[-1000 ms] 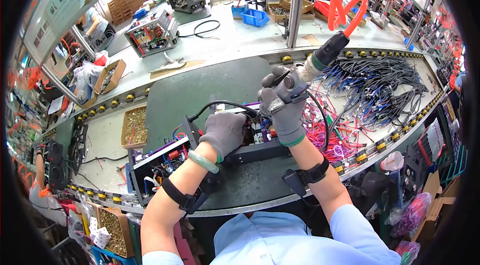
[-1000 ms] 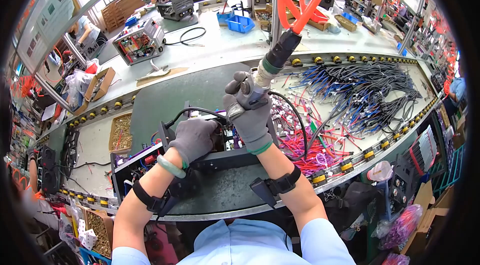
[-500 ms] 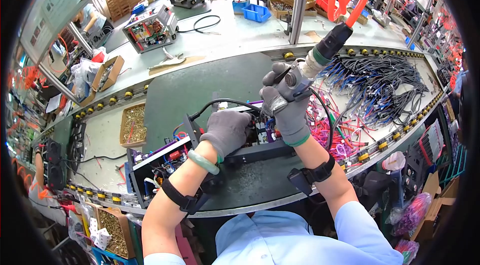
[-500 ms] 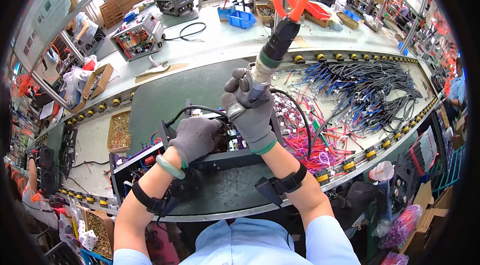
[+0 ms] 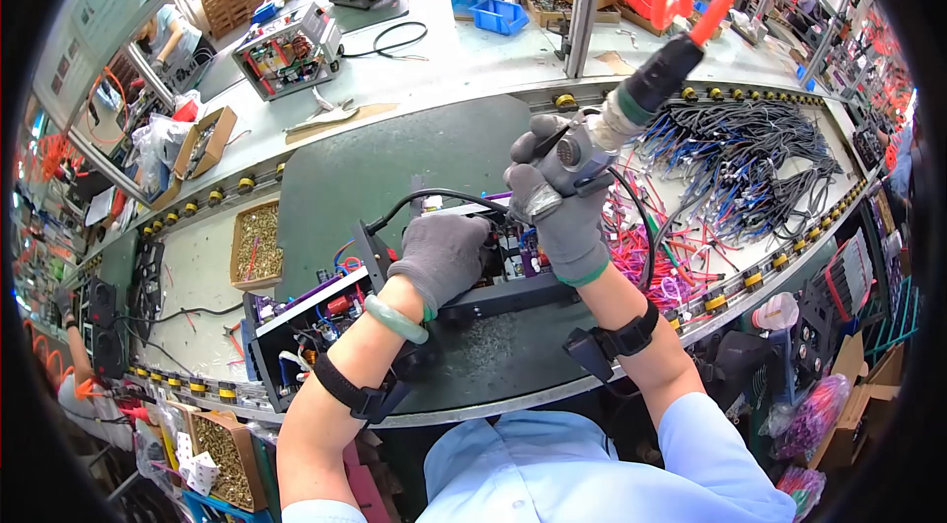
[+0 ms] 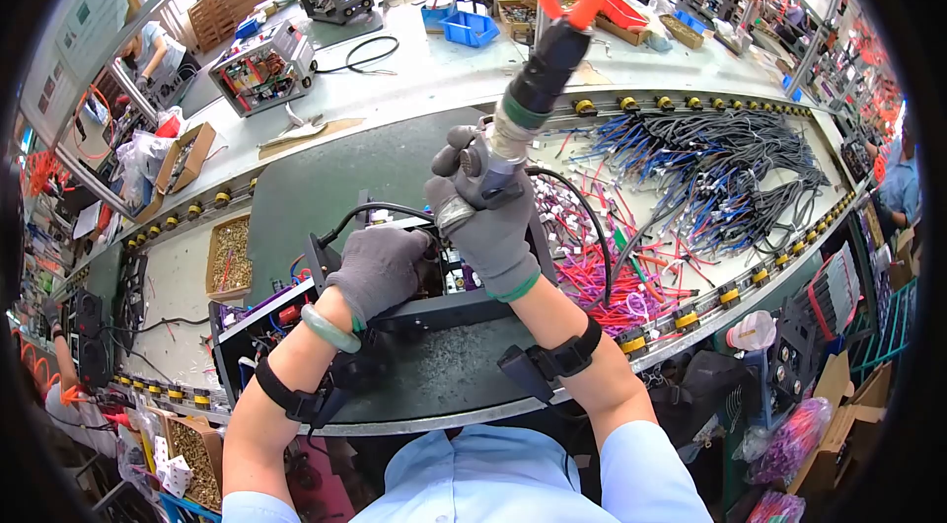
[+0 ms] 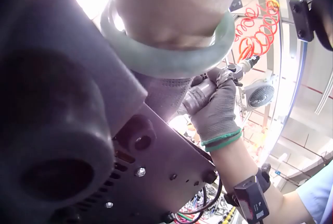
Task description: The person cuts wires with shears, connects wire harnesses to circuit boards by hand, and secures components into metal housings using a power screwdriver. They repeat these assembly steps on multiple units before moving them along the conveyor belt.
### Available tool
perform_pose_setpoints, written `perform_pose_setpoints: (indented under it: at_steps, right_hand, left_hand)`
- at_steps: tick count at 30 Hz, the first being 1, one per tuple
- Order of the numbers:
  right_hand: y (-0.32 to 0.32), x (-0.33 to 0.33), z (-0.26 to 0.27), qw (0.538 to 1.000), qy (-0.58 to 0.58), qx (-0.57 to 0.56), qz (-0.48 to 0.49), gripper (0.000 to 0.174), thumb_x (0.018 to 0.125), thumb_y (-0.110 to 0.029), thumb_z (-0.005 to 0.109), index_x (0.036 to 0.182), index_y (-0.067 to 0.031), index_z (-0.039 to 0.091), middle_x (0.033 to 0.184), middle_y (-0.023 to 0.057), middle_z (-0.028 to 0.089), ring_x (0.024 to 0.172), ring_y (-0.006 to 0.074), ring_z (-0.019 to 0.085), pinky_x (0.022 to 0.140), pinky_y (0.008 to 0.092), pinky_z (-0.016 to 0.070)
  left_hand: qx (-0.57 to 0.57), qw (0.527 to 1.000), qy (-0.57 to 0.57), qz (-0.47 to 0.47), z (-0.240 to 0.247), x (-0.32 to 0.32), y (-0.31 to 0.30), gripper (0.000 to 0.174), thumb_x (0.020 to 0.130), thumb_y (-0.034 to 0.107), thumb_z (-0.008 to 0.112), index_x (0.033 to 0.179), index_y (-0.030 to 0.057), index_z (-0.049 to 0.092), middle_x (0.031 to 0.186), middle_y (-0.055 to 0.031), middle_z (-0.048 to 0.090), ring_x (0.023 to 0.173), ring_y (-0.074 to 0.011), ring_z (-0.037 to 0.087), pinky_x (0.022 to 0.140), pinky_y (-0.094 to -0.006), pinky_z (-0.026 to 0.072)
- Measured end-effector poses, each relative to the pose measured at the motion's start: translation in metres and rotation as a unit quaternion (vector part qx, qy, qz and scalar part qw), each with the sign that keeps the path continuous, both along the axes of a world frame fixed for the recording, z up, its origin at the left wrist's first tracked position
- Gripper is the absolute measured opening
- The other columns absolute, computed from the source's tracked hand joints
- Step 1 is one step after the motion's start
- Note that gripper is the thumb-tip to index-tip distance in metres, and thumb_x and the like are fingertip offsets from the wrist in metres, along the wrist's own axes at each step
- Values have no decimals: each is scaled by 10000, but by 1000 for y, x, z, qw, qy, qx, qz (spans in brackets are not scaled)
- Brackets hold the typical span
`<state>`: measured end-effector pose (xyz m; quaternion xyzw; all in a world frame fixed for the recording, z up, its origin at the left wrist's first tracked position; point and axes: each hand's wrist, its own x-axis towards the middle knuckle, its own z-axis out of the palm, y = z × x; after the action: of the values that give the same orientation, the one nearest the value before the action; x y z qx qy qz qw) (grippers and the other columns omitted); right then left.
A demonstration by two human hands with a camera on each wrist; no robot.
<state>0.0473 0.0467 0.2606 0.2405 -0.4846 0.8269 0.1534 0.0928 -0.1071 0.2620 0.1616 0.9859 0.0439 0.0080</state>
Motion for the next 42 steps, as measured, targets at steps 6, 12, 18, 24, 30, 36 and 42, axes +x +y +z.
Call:
perform_pose_setpoints:
  at_steps: [6,12,18,24,30,36,42]
  right_hand:
    - [0,9,4,998,-67,6,9,499,816,115,695,1269,-31,543,1103,61,630,941,117,633,807,260,554]
    - [-8,3,6,996,-67,-14,55,495,796,164,640,1249,-4,531,1179,71,613,968,115,624,779,233,535]
    - [-28,-19,20,990,-31,134,-29,320,791,-43,728,1088,4,621,912,11,681,805,66,629,761,228,525]
    - [-31,-11,27,972,-2,228,-47,319,785,-43,732,1080,8,621,971,30,710,820,60,624,763,247,530]
    - [-21,-3,22,984,-14,144,102,319,785,-21,734,1086,-14,628,921,13,687,823,68,626,756,250,529]
    - [-11,25,55,995,-19,40,90,471,784,116,706,1227,17,579,1041,60,671,932,98,642,799,238,543]
    - [40,99,63,930,64,-117,341,683,859,72,736,1450,-109,447,1275,78,585,1105,150,609,947,314,512]
  left_hand:
    - [-3,999,-32,13,11,3,3,180,850,228,628,951,119,729,863,-160,705,853,-345,707,746,-475,553]
    - [-7,1000,-19,7,8,2,3,171,854,218,615,924,122,738,873,-160,708,867,-342,712,741,-469,562]
    - [-28,998,4,63,9,7,10,158,820,176,639,901,92,745,863,-149,729,836,-336,732,704,-455,581]
    - [-14,996,23,90,8,8,11,174,822,206,647,888,86,754,884,-136,740,831,-326,736,709,-440,582]
    - [525,836,80,138,14,19,-21,198,959,159,655,1086,17,710,764,-38,654,711,-116,617,662,-293,523]
    - [803,509,-155,267,37,134,-30,345,1003,74,502,1338,12,551,940,-42,649,562,-48,497,441,-178,360]
    - [815,454,-287,216,-14,166,24,363,1075,290,514,1287,2,576,952,-36,661,507,-49,408,431,-191,293]
